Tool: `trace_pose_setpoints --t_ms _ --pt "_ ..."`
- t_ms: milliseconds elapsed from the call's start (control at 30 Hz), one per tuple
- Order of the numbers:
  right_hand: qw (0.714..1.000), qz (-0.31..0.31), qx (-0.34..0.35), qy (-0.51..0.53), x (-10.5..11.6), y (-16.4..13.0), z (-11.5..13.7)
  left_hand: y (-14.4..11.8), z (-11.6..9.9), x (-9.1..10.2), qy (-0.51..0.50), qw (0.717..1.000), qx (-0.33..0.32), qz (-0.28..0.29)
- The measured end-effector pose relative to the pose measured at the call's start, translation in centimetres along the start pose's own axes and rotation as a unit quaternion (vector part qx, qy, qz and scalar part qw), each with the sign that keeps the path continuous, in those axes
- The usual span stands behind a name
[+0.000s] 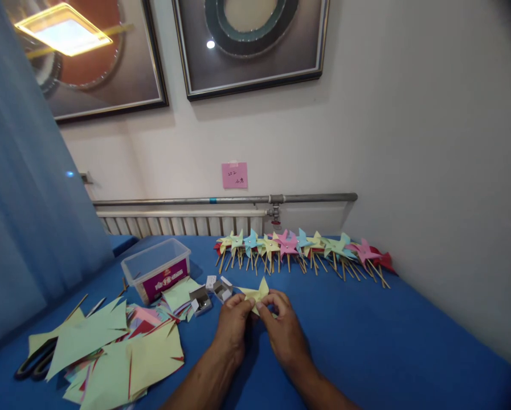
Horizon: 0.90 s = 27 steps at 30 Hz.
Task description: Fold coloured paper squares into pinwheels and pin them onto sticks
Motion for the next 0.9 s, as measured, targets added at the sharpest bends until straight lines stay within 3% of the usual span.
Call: trace_pose_setpoints --t_ms 233,333,433,633,900 --pt "0.991 0.011 -0.071 0.115 -0.5 0.1 -0.9 0.1 0.3 0.1 0.016 1.000 0.005 0.004" --pt "0.977 -0.014 -0.112 0.181 -0.5 0.1 -1.9 0.2 0.5 0.1 0.013 1.000 0.011 0.012" --pt "0.960 0.004 -0.149 0.239 -1.1 0.2 -2.8 0.3 0.7 0.0 0.012 1.000 0.021 0.017" --pt "0.942 0.081 -0.173 0.277 -2.2 -0.1 -3.0 0.2 0.4 0.1 0.039 0.999 0.027 0.025" --pt "0.933 0.092 -0.191 0.291 -1.8 -0.1 -2.9 0.4 -0.3 0.4 0.108 0.994 -0.005 0.021"
Point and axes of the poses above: each hand's wrist, its own y-axis towards the middle knuckle, its own x-axis out of the back of the hand, z = x × y, the point moved 7 cm from there along y, towards the middle knuckle, and after that the axes turned 4 degrees about y, right-handed, at the moved point
